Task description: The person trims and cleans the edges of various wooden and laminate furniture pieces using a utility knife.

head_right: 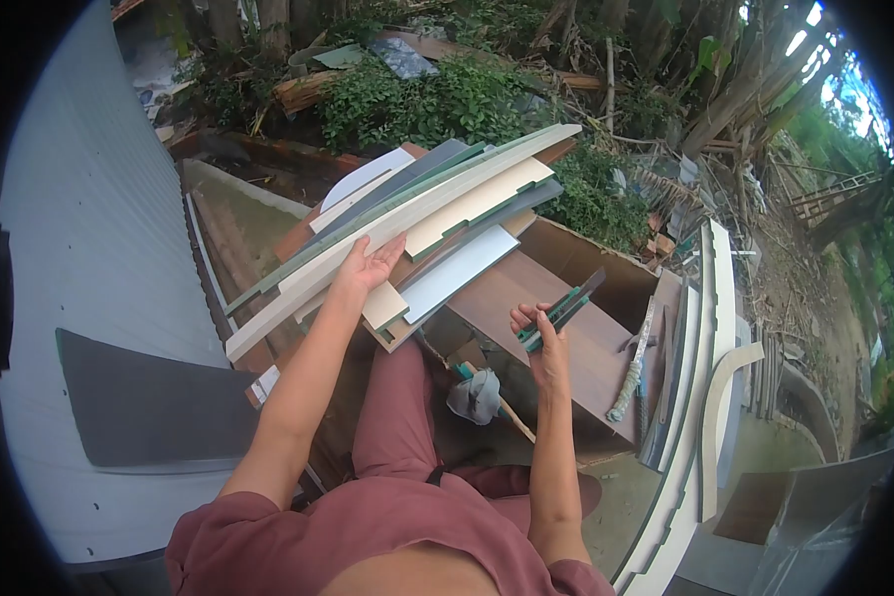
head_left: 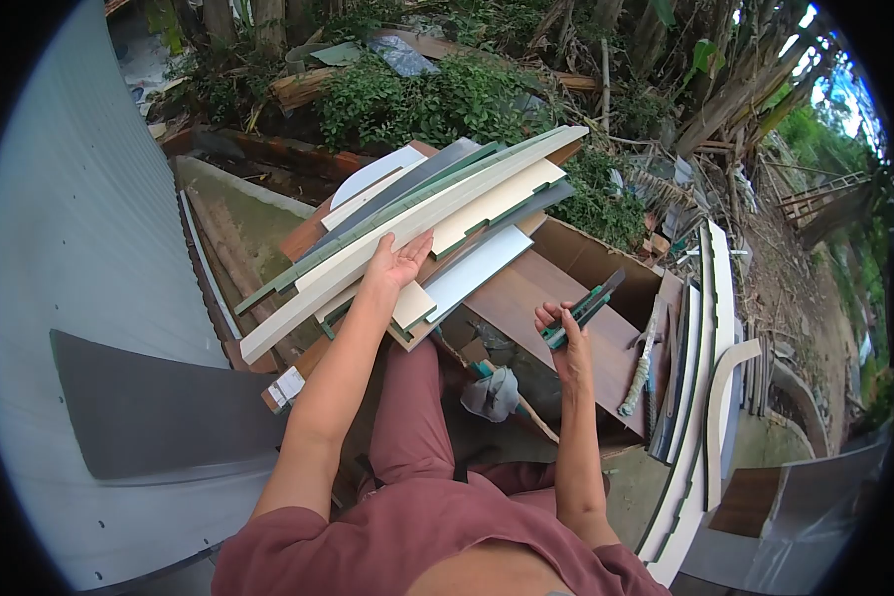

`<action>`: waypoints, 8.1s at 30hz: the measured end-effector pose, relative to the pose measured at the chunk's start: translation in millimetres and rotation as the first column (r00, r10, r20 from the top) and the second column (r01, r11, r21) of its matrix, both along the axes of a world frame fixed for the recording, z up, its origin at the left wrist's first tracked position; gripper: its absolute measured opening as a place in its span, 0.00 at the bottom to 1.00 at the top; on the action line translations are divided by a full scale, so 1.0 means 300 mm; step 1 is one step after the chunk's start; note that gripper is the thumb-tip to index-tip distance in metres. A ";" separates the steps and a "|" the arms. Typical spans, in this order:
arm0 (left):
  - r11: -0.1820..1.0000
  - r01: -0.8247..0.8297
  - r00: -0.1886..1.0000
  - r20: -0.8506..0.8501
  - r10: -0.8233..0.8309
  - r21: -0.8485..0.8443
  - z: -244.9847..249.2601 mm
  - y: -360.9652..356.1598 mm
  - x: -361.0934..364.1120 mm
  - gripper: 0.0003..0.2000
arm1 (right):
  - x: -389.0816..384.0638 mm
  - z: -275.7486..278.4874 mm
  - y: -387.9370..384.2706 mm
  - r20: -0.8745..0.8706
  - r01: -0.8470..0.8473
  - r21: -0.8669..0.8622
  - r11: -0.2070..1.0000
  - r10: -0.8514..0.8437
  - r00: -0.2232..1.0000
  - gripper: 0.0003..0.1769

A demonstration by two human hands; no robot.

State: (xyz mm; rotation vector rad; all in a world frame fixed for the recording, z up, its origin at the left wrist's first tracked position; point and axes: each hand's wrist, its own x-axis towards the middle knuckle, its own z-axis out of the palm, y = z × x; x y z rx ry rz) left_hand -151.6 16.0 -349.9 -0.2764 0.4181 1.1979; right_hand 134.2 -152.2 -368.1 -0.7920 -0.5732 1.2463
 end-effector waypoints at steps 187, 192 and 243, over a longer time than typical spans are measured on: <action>0.252 0.702 0.269 -0.575 0.773 0.666 0.597 -0.598 0.442 0.23 | 0.051 -0.044 -0.398 0.965 0.306 0.023 0.952 0.059 -0.257 0.38; 0.142 0.789 0.320 -0.597 0.736 0.598 0.690 -0.528 0.551 0.23 | 0.128 -0.018 -0.366 0.956 0.312 -0.018 0.950 0.107 -0.273 0.39; 0.254 0.371 0.900 -0.413 0.138 0.893 0.618 -0.642 0.870 0.12 | 0.012 0.791 -0.587 0.838 0.455 0.527 0.718 -0.526 -0.141 0.32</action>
